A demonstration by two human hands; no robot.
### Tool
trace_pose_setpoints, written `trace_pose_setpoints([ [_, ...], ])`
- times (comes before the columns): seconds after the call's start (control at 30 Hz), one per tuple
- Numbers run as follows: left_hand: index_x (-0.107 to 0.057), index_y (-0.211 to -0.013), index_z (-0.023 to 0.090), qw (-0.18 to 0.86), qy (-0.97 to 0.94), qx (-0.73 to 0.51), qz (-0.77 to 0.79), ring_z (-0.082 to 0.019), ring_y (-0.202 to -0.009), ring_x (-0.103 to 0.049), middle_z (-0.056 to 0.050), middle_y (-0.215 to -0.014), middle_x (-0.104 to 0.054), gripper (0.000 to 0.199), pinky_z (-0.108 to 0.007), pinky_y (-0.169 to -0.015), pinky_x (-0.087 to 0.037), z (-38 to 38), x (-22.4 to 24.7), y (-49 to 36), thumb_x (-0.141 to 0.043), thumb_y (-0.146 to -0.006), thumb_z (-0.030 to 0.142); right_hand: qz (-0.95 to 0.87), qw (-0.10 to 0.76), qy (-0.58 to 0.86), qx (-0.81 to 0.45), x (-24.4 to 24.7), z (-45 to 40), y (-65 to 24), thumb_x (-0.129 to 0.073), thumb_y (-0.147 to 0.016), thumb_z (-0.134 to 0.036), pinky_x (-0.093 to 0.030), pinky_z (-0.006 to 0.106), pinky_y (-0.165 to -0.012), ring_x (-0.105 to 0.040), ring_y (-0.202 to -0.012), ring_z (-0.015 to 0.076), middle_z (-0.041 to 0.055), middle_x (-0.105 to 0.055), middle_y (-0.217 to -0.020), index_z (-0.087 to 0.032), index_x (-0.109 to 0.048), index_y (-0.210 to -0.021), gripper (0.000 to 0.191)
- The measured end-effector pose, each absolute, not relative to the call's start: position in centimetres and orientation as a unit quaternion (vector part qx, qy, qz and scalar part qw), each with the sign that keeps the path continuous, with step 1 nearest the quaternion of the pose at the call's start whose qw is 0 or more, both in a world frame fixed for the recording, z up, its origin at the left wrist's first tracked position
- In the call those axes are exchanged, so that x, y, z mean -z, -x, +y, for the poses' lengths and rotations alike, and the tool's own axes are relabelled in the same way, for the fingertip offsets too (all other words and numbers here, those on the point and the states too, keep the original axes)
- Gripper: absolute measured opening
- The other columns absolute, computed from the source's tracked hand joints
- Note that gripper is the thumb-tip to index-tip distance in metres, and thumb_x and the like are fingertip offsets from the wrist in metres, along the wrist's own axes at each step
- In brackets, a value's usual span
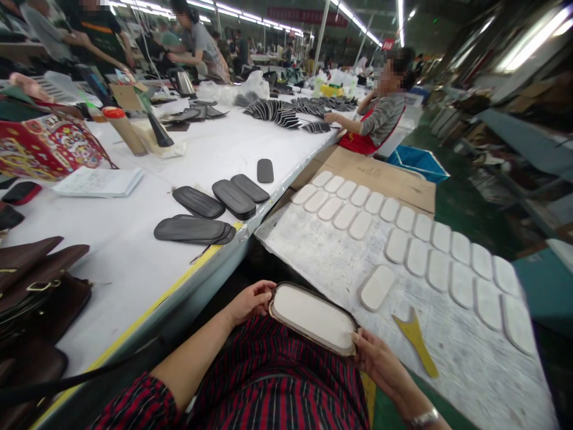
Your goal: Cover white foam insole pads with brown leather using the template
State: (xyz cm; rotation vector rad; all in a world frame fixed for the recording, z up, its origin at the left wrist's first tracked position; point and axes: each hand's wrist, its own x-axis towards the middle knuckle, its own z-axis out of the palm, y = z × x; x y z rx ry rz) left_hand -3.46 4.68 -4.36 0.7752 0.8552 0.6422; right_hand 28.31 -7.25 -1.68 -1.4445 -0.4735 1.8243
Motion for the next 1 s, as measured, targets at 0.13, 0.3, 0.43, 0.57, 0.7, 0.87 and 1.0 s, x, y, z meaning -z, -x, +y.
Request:
trace_pose_setpoints([
  [0.13, -0.052, -0.102, 0.017, 0.75, -0.444, -0.248, 0.422, -0.007, -0.05, -0.05, 0.004, -0.068, -0.05, 0.037, -0.018, -0.042, -0.041, 5.6, 3.5, 3.5, -0.065, -0.071, 0.031, -0.279, 0.32, 0.639, -0.642, 1.6, -7.0, -28.7, -0.061, -0.073, -0.046, -0.036, 0.019, -0.044, -0.048, -0.045, 0.0074, -0.0071, -0.049, -0.054, -0.02, -0.037, -0.073, 0.035],
  [0.3, -0.046, -0.12, 0.023, 0.539, -0.722, -0.157, 0.404, -0.02, -0.105, -0.05, -0.006, -0.116, -0.051, 0.049, -0.032, -0.087, -0.044, 8.7, 0.9, 3.2, -0.058, -0.073, 0.031, -0.467, 0.324, 0.673, -0.474, 1.4, -5.9, -30.0, -0.067, -0.068, -0.04, -0.047, 0.033, -0.077, -0.058, -0.088, 0.0185, 0.0077, -0.06, -0.099, -0.019, -0.044, -0.106, 0.049],
  [0.43, -0.031, -0.134, 0.023, 0.414, -0.854, -0.089, 0.301, -0.023, -0.126, -0.032, -0.007, -0.139, -0.035, 0.065, -0.038, -0.105, -0.024, 9.7, -1.9, -1.4, -0.055, -0.075, 0.034, -0.525, 0.323, 0.577, -0.535, 0.9, -4.7, -30.1, -0.056, -0.079, -0.042, -0.031, 0.04, -0.102, -0.035, -0.125, 0.0212, 0.0112, -0.033, -0.139, -0.022, -0.027, -0.133, 0.065],
  [0.57, -0.038, -0.13, 0.017, 0.37, -0.906, 0.005, 0.208, -0.023, -0.113, -0.048, -0.01, -0.127, -0.051, 0.063, -0.034, -0.097, -0.035, 9.2, -3.0, -8.1, -0.056, -0.073, 0.034, -0.578, 0.31, 0.546, -0.521, 0.3, -3.8, -29.6, -0.051, -0.083, -0.042, -0.027, 0.04, -0.105, -0.039, -0.122, 0.022, 0.0067, -0.045, -0.132, -0.022, -0.043, -0.128, 0.05],
  [0.7, -0.054, -0.116, 0.02, 0.355, -0.917, 0.052, 0.174, -0.023, -0.099, -0.058, -0.007, -0.11, -0.063, 0.043, -0.031, -0.085, -0.044, 8.7, -2.6, -11.6, -0.054, -0.073, 0.027, -0.59, 0.311, 0.547, -0.506, 0.0, -4.0, -29.8, -0.046, -0.086, -0.039, -0.033, 0.038, -0.101, -0.046, -0.115, 0.0206, 0.0047, -0.052, -0.126, -0.022, -0.047, -0.125, 0.043],
  [0.87, -0.058, -0.112, 0.024, 0.327, -0.928, 0.042, 0.174, -0.023, -0.098, -0.059, -0.004, -0.109, -0.064, 0.038, -0.033, -0.085, -0.043, 8.2, -2.2, -11.7, -0.053, -0.074, 0.025, -0.648, 0.274, 0.577, -0.415, -0.5, -4.3, -29.8, -0.043, -0.088, -0.035, -0.035, 0.037, -0.1, -0.048, -0.113, 0.0192, 0.0054, -0.054, -0.124, -0.022, -0.048, -0.125, 0.04],
  [1.0, -0.059, -0.11, 0.023, 0.319, -0.923, 0.037, 0.212, -0.023, -0.098, -0.058, -0.004, -0.109, -0.064, 0.038, -0.032, -0.085, -0.043, 8.1, -2.1, -11.6, -0.054, -0.073, 0.028, -0.693, 0.211, 0.596, -0.346, -1.5, -3.1, -29.7, -0.04, -0.089, -0.029, -0.042, 0.031, -0.09, -0.056, -0.1, 0.0177, 0.0066, -0.062, -0.111, -0.02, -0.058, -0.113, 0.032],
])
